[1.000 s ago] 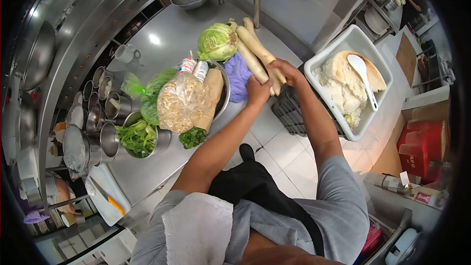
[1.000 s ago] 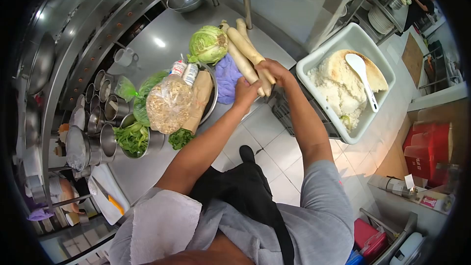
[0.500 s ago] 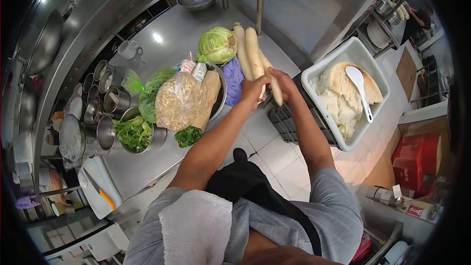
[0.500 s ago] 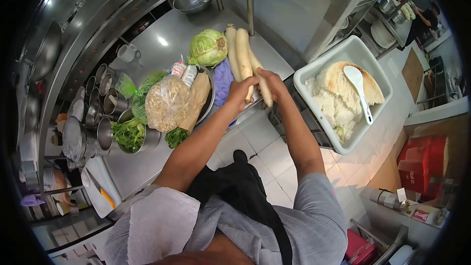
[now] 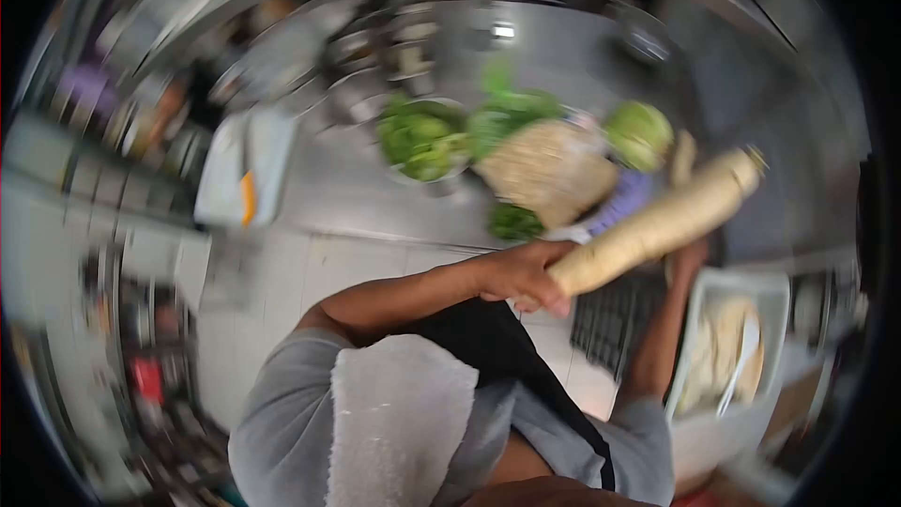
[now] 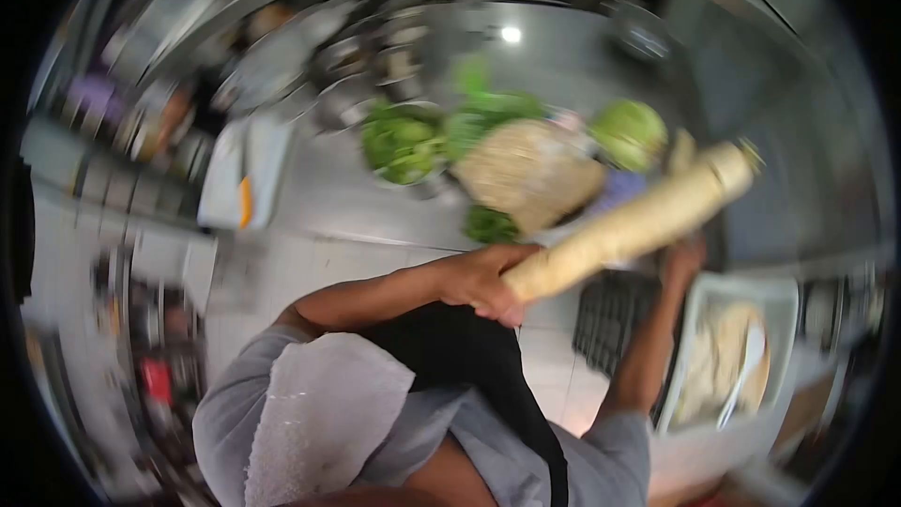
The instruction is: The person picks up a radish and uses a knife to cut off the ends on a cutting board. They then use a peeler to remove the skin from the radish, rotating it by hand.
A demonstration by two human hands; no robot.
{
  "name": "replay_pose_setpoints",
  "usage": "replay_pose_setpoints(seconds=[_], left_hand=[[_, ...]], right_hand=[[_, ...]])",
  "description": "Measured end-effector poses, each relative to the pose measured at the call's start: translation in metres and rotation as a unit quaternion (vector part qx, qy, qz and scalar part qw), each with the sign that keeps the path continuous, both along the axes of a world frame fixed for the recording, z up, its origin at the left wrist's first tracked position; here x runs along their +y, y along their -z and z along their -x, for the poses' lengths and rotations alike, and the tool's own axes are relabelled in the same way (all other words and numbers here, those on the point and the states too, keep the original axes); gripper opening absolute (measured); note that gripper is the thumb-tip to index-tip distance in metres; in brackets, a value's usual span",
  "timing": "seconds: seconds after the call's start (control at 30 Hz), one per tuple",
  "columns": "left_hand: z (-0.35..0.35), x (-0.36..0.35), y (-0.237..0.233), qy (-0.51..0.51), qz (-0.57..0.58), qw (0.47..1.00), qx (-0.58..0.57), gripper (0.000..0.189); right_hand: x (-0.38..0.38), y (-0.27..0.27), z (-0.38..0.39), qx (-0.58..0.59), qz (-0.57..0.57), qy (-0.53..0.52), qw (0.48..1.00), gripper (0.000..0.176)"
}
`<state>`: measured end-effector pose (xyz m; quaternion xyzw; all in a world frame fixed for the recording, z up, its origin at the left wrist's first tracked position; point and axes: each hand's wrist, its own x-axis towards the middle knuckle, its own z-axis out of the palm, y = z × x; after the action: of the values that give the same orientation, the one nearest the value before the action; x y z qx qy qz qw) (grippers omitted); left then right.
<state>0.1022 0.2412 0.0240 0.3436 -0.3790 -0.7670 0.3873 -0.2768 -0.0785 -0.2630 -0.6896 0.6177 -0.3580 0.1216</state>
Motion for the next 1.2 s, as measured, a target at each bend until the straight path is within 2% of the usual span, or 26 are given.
replay_pose_setpoints(seconds=[0.03,0.07,0.1,0.17,0.23,0.3,0.33,0.37,0.4,0.43,0.47,0.5,0.53,0.57,0.6,0.67,0.7,0.77,0.8,0.83,0.9,0.93,1.03,1.17,1.2], left_hand=[[-0.025,0.025,-0.007,0.005,0.038,0.998,-0.046,0.070],[-0.049,0.052,-0.007,-0.069,0.087,0.992,-0.053,0.075],[-0.073,0.083,-0.006,-0.133,0.137,0.980,-0.061,0.080],[-0.114,0.153,-0.016,-0.222,0.110,0.966,-0.073,0.077],[-0.141,0.222,-0.015,-0.322,0.040,0.943,-0.072,0.074],[-0.156,0.273,0.014,-0.427,-0.017,0.900,-0.083,0.075],[-0.165,0.293,0.033,-0.469,-0.047,0.877,-0.088,0.077],[-0.178,0.313,0.051,-0.509,-0.077,0.853,-0.092,0.080],[-0.190,0.314,0.071,-0.555,-0.079,0.817,-0.134,0.071],[-0.205,0.309,0.093,-0.577,-0.093,0.788,-0.193,0.067],[-0.221,0.299,0.110,-0.598,-0.105,0.754,-0.250,0.064],[-0.238,0.286,0.116,-0.584,-0.102,0.756,-0.278,0.066],[-0.248,0.271,0.135,-0.581,-0.048,0.766,-0.269,0.060],[-0.259,0.256,0.155,-0.576,0.007,0.776,-0.257,0.055],[-0.268,0.243,0.193,-0.589,0.145,0.745,-0.278,0.060],[-0.284,0.261,0.164,-0.451,0.076,0.831,-0.316,0.062],[-0.297,0.273,0.149,-0.374,0.040,0.865,-0.331,0.064],[-0.336,0.299,0.136,-0.414,0.078,0.811,-0.407,0.064],[-0.359,0.309,0.133,-0.429,0.098,0.782,-0.441,0.064],[-0.391,0.313,0.139,-0.480,0.061,0.755,-0.442,0.061],[-0.451,0.315,0.146,-0.538,0.026,0.649,-0.537,0.063],[-0.474,0.313,0.139,-0.545,0.033,0.553,-0.630,0.066],[-0.508,0.304,0.120,-0.418,-0.116,0.579,-0.690,0.077],[-0.553,0.309,0.132,-0.383,-0.149,0.647,-0.643,0.056],[-0.559,0.320,0.136,-0.385,-0.152,0.636,-0.651,0.053]], right_hand=[[0.016,-0.050,-0.002,-0.122,-0.020,-0.008,0.992,0.047],[0.044,-0.089,-0.018,-0.263,-0.017,0.041,0.964,0.050],[0.102,-0.162,-0.049,-0.354,-0.066,-0.028,0.933,0.050],[0.158,-0.211,-0.064,-0.456,-0.213,-0.268,0.822,0.050],[0.221,-0.254,-0.129,-0.406,-0.255,-0.561,0.675,0.051],[0.275,-0.279,-0.221,-0.301,-0.357,-0.649,0.601,0.053],[0.299,-0.271,-0.264,-0.252,-0.418,-0.659,0.572,0.048],[0.320,-0.262,-0.311,-0.168,-0.434,-0.688,0.557,0.046],[0.335,-0.252,-0.360,-0.061,-0.473,-0.688,0.547,0.048],[0.355,-0.219,-0.409,-0.094,-0.437,-0.667,0.596,0.053],[0.376,-0.223,-0.461,-0.040,-0.437,-0.614,0.656,0.060],[0.388,-0.198,-0.510,-0.022,-0.338,-0.599,0.726,0.073],[0.402,-0.185,-0.554,-0.055,-0.324,-0.570,0.753,0.084],[0.408,-0.180,-0.593,-0.004,-0.276,-0.557,0.783,0.086],[0.417,-0.174,-0.622,0.047,-0.225,-0.545,0.806,0.089],[0.428,-0.151,-0.645,0.215,-0.169,-0.443,0.854,0.090],[0.425,-0.142,-0.655,0.292,-0.136,-0.384,0.866,0.091],[0.415,-0.126,-0.648,0.276,-0.102,-0.361,0.885,0.092],[0.412,-0.125,-0.644,0.228,-0.105,-0.373,0.893,0.092],[0.412,-0.120,-0.648,0.231,-0.072,-0.373,0.896,0.091],[0.411,-0.104,-0.644,0.242,-0.013,-0.361,0.900,0.089],[0.417,-0.109,-0.648,0.243,0.012,-0.360,0.901,0.083],[0.419,-0.103,-0.669,0.206,0.097,-0.355,0.907,0.076],[0.416,-0.133,-0.707,0.214,0.014,-0.376,0.902,0.071],[0.412,-0.129,-0.713,0.217,0.012,-0.385,0.897,0.071]])
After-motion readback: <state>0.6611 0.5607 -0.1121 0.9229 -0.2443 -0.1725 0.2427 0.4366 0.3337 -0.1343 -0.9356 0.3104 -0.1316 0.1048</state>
